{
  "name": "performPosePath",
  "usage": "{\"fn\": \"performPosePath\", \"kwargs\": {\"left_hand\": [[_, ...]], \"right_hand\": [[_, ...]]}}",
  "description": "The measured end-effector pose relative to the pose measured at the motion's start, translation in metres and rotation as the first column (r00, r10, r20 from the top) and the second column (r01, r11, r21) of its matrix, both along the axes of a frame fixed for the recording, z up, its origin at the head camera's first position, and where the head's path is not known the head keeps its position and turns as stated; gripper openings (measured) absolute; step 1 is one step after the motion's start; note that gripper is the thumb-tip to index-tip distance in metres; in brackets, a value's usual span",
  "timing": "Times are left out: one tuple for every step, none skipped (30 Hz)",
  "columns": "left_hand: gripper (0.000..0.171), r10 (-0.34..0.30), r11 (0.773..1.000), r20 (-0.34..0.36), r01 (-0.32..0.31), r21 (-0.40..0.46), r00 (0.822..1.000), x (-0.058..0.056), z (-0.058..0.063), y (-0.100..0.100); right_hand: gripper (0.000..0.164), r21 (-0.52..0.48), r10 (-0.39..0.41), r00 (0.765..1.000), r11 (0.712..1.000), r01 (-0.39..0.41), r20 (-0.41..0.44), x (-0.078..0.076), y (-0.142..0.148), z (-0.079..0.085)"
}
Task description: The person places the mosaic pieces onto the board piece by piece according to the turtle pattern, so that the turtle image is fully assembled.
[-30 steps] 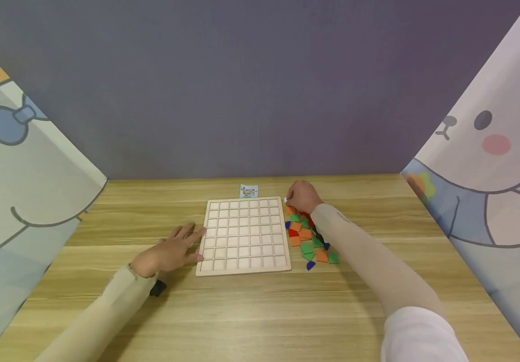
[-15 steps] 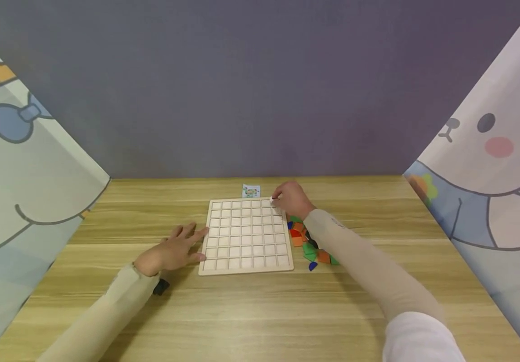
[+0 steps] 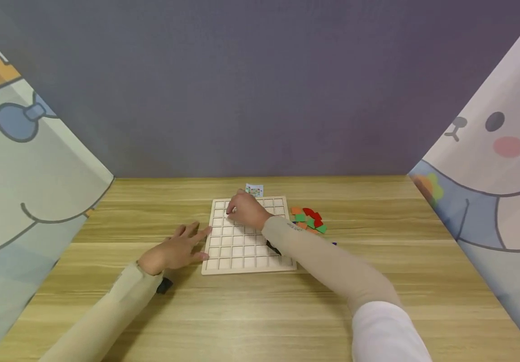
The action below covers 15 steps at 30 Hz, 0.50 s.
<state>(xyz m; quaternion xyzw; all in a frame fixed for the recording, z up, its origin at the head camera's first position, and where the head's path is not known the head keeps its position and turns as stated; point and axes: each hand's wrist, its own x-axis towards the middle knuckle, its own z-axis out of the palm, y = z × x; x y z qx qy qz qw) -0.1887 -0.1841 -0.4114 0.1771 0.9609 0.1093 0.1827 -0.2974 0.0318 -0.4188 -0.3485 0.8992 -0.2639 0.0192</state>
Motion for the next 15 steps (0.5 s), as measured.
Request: {"fn": "performPosePath", "kwargs": {"left_hand": [[0.073,-0.001,1.0,-0.001,0.001,-0.001,1.0,0.0,-0.001,0.0],[0.074,0.0,1.0,0.0,0.0,-0.003,1.0,-0.001,-0.001,0.0],[0.074,0.0,1.0,0.0,0.0,-0.006,1.0,-0.001,-0.002,0.0],[0.074,0.002,1.0,0.002,-0.002,-0.008,1.0,-0.001,-0.002,0.0],[0.075,0.001,1.0,0.001,-0.001,-0.013,1.0,-0.002,-0.003,0.0],[0.075,0.002,1.0,0.001,-0.002,-0.017,1.0,-0.002,-0.003,0.0],[0.075,0.003,1.0,0.0,-0.003,-0.021,1.0,-0.002,-0.004,0.0],[0.075,0.006,1.0,0.002,-0.006,-0.024,1.0,-0.003,-0.004,0.001],[0.075,0.007,1.0,0.002,-0.007,-0.026,1.0,-0.003,-0.004,0.001],[0.075,0.009,1.0,0.004,-0.009,-0.026,1.0,-0.004,-0.004,0.001],[0.075,0.009,1.0,0.004,-0.009,-0.028,1.0,-0.004,-0.004,0.001],[0.075,0.011,1.0,0.003,-0.011,-0.027,1.0,-0.004,-0.004,0.001],[0.074,0.013,1.0,0.003,-0.013,-0.027,1.0,-0.004,-0.004,0.001],[0.074,0.014,1.0,0.005,-0.014,-0.025,1.0,-0.004,-0.003,0.001],[0.074,0.014,1.0,0.005,-0.014,-0.026,1.0,-0.003,-0.003,0.001]], "right_hand": [[0.006,0.007,0.005,1.0,1.0,-0.005,0.005,0.0,-0.006,0.0],[0.006,0.016,0.006,1.0,1.0,-0.006,0.01,-0.001,-0.011,-0.001],[0.006,0.016,0.006,1.0,1.0,-0.006,0.018,-0.002,-0.016,-0.001],[0.007,0.021,0.004,1.0,1.0,-0.005,0.021,-0.003,-0.02,-0.001],[0.007,0.024,0.004,1.0,1.0,-0.005,0.021,-0.004,-0.024,-0.001],[0.007,0.022,0.004,1.0,1.0,-0.004,0.023,-0.005,-0.027,-0.001],[0.007,0.022,0.002,1.0,1.0,-0.002,0.025,-0.006,-0.029,0.0],[0.007,0.024,-0.001,1.0,1.0,0.0,0.024,-0.007,-0.031,0.0],[0.007,0.024,-0.001,1.0,1.0,0.0,0.025,-0.008,-0.033,0.0],[0.007,0.03,-0.001,1.0,1.0,0.0,0.026,-0.009,-0.034,0.0],[0.006,0.034,-0.003,1.0,0.999,0.002,0.026,-0.01,-0.036,0.0],[0.006,0.037,-0.007,0.999,0.999,0.006,0.031,-0.01,-0.037,-0.001],[0.006,0.044,-0.01,0.999,0.999,0.009,0.033,-0.011,-0.038,-0.001],[0.006,0.048,-0.015,0.999,0.999,0.013,0.037,-0.012,-0.039,-0.001],[0.005,0.048,-0.016,0.999,0.999,0.015,0.038,-0.012,-0.04,-0.002]]}}
